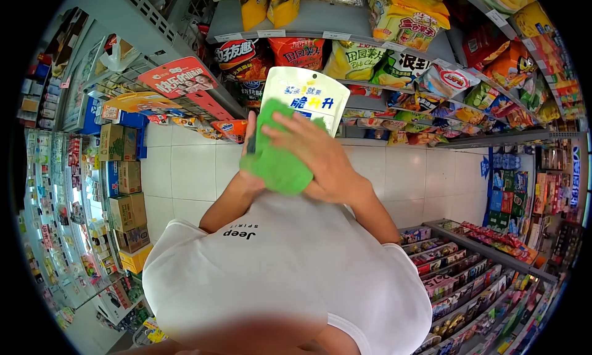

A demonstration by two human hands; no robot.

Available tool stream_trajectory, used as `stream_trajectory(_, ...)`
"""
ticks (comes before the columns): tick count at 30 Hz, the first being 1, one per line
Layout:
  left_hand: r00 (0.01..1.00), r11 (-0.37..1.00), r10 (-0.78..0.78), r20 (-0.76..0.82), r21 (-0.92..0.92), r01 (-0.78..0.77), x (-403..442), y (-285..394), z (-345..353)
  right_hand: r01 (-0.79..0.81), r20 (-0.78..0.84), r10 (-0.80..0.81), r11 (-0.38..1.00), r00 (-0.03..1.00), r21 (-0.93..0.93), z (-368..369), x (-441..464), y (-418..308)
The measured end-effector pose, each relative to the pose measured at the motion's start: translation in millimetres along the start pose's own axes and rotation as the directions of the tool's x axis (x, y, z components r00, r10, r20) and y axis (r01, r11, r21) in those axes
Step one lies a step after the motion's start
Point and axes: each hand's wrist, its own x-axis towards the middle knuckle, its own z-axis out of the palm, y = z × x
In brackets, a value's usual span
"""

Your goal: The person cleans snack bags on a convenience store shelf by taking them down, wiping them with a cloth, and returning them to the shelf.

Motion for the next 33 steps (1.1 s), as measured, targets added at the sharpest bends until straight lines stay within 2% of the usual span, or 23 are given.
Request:
stream_trajectory(1,0.991,0.990,-0.127,0.036,-0.054,0.129,6,9,-18,0.053,0.049,-0.054,0.998,0.997,0.025,5,-2,-1)
stream_trajectory(2,0.992,0.992,-0.122,-0.043,-0.021,0.121,3,8,-33,0.103,0.096,-0.108,0.993,0.990,0.055,10,-3,-1)
stream_trajectory(4,0.972,0.991,-0.114,-0.207,0.038,0.125,-4,6,-31,0.025,0.002,-0.025,0.999,1.000,0.040,1,4,0)
stream_trajectory(5,0.992,0.944,0.010,-0.130,0.329,0.034,-12,-1,-18,-0.023,-0.047,0.024,0.999,0.999,0.038,-3,6,4)
stream_trajectory(6,0.990,0.952,-0.008,-0.140,0.303,0.050,-12,-2,-18,-0.104,-0.146,0.103,0.995,0.984,0.004,-2,5,13)
stream_trajectory(8,0.988,0.965,-0.033,-0.150,0.254,0.071,-5,-2,-19,-0.086,-0.214,0.092,0.996,0.972,0.040,0,10,26)
stream_trajectory(9,0.973,0.961,0.034,-0.227,0.275,0.030,-4,-4,-10,-0.082,-0.157,0.085,0.996,0.984,0.025,2,10,19)
stream_trajectory(11,0.984,0.999,-0.022,-0.179,0.028,0.028,4,5,-19,-0.066,-0.044,0.065,0.998,0.997,-0.012,8,8,-6)
stream_trajectory(12,0.987,0.995,-0.049,-0.151,-0.099,0.034,7,9,-13,-0.004,0.011,0.004,1.000,1.000,-0.002,11,3,-11)
stream_trajectory(13,0.977,0.999,-0.003,-0.212,-0.045,-0.007,6,10,7,0.057,0.066,-0.057,0.998,0.996,0.011,16,-3,-15)
stream_trajectory(14,0.979,1.000,-0.012,-0.206,-0.027,0.007,6,12,4,0.118,0.119,-0.120,0.993,0.986,0.026,17,-5,-16)
stream_trajectory(16,0.979,0.999,-0.040,-0.200,0.009,0.043,2,12,-13,0.045,0.076,-0.046,0.999,0.996,0.008,12,-5,-12)
stream_trajectory(17,0.962,0.964,0.088,-0.259,0.266,-0.016,-5,3,-30,-0.013,0.022,0.013,1.000,1.000,-0.010,9,-3,-7)
stream_trajectory(18,0.979,0.987,0.064,-0.195,0.158,-0.033,-9,0,-29,-0.072,-0.033,0.071,0.997,0.997,-0.026,6,-1,-1)
stream_trajectory(20,0.998,0.997,0.044,-0.052,-0.064,-0.047,-8,-5,-25,-0.103,-0.174,0.087,0.991,0.981,-0.086,-2,5,11)
stream_trajectory(21,0.992,0.997,0.070,-0.106,-0.006,-0.071,-6,-4,-19,-0.119,-0.245,0.088,0.986,0.965,-0.114,-5,6,15)
stream_trajectory(24,0.975,0.988,0.152,-0.161,0.065,-0.143,-6,0,2,-0.151,-0.314,0.121,0.986,0.942,-0.072,-4,-2,23)
stream_trajectory(27,0.985,0.991,0.134,-0.107,0.014,-0.133,-9,8,-5,-0.036,-0.086,0.038,0.999,0.996,0.024,0,-9,-1)
stream_trajectory(30,0.994,0.995,0.104,-0.018,0.006,-0.104,-13,11,-10,0.008,0.013,-0.009,0.997,1.000,0.078,7,-16,-5)
stream_trajectory(31,0.996,0.996,0.088,-0.015,-0.028,-0.088,-15,7,-8,-0.019,0.018,0.018,0.997,1.000,0.080,0,-13,-3)
stream_trajectory(32,0.997,0.996,0.071,-0.011,-0.061,-0.072,-17,5,-7,-0.071,-0.080,0.079,0.993,0.994,0.099,-1,-10,1)
stream_trajectory(33,0.996,0.997,0.081,0.024,-0.020,-0.081,-16,3,-15,-0.119,-0.177,0.140,0.985,0.974,0.123,-3,-6,5)
